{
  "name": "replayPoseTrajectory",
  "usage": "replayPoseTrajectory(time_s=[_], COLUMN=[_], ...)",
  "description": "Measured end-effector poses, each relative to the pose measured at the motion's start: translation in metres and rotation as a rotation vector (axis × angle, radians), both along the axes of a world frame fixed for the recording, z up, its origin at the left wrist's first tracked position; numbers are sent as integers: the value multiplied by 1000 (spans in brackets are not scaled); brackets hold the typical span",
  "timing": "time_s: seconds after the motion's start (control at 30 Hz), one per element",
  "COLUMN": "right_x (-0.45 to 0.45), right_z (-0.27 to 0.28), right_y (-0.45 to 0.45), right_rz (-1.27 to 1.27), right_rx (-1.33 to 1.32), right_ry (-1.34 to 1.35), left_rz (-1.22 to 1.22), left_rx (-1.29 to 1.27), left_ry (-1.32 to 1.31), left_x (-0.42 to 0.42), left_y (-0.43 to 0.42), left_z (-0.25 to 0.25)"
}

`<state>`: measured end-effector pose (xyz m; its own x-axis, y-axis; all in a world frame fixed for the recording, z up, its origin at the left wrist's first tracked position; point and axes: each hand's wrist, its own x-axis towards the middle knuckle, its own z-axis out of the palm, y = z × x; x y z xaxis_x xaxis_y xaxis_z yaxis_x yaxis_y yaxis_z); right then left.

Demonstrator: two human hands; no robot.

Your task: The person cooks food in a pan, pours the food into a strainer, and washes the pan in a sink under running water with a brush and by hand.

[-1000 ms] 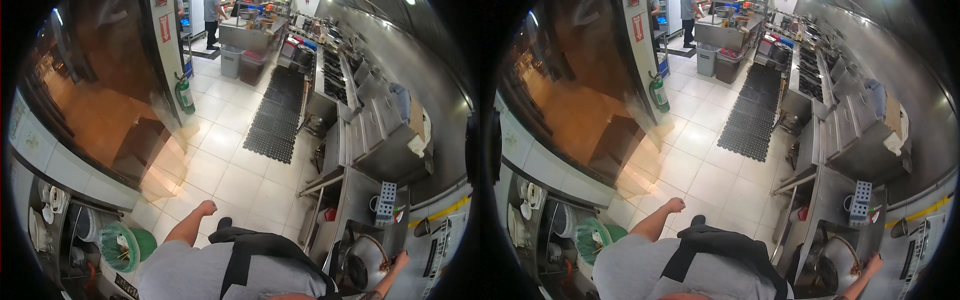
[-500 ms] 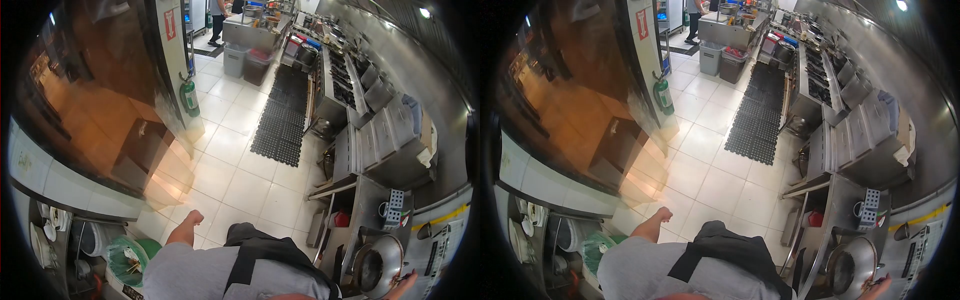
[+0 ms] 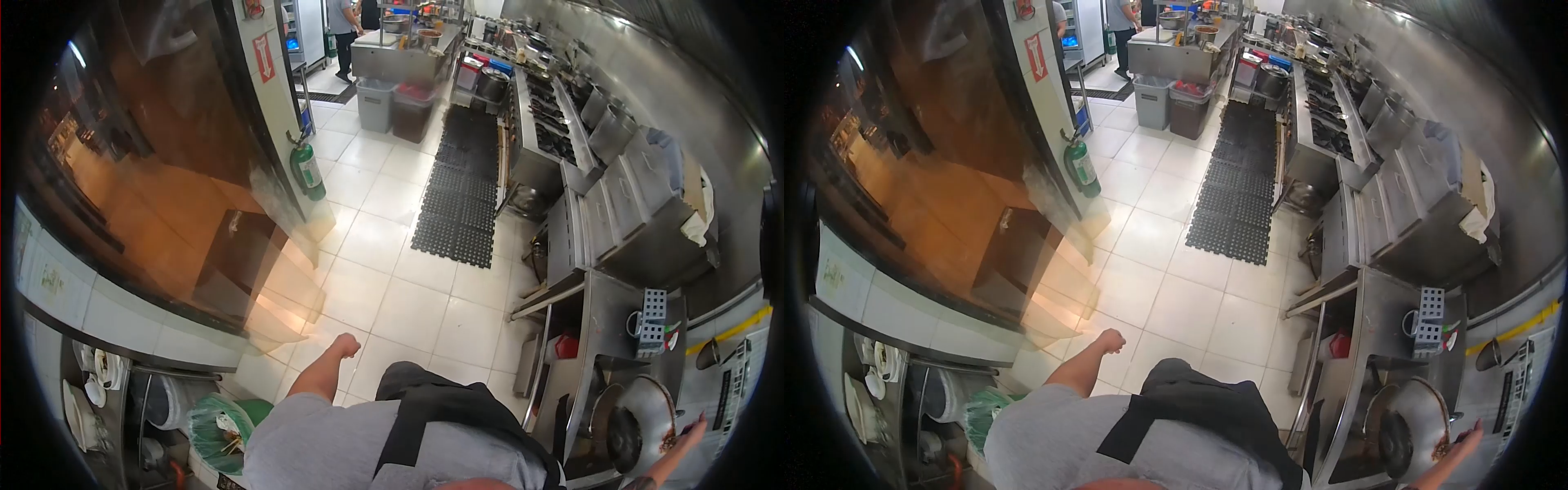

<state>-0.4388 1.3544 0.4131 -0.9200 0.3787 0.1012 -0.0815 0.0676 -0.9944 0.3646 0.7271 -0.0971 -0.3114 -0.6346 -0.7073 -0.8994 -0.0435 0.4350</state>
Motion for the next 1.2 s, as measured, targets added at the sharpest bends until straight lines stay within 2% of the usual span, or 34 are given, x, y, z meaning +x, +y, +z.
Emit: replayPoseTrajectory(time_s=[0.07,0.13,0.3,0.37,0.43,0.5,0.57,0.63,0.67,0.7,0.73,0.83,0.9,0.93,1.0,1.13,1.2], right_x=[-3,-11,-47,-53,-42,-53,-69,-71,-66,-58,-53,-57,-57,-61,-64,-50,-48], right_z=[-2,-18,-9,-23,-39,-45,-46,-41,-42,-41,-41,-47,-45,-48,-50,-44,-46], right_y=[9,14,30,42,32,38,34,34,32,30,30,27,20,24,25,24,28], right_rz=[-55,93,53,21,104,117,147,28,26,29,33,101,127,148,163,161,149], right_rx=[23,-78,44,47,27,58,83,103,99,65,32,20,63,111,139,147,80], right_ry=[15,-9,-113,-123,-60,-115,-165,-92,-95,-68,-40,-124,-134,-147,-131,-156,-136], left_rz=[-27,59,140,-23,-111,-213,-130,-59,52,161,156,68,-372,-373,-115,-71,75], left_rx=[74,153,200,180,162,119,134,144,166,189,188,120,70,69,150,157,187], left_ry=[-62,-157,-77,-46,10,102,83,58,74,89,87,23,14,13,-59,-54,-72], left_x=[0,-1,-26,-44,-54,-63,-74,-80,-82,-81,-80,-57,-40,-39,-33,-21,-20], left_y=[15,34,83,97,102,111,117,121,123,124,122,127,118,118,117,105,96], left_z=[-12,-25,-46,-33,-43,-50,-44,-22,-12,-14,-17,-46,-67,-55,-39,-25,-13])
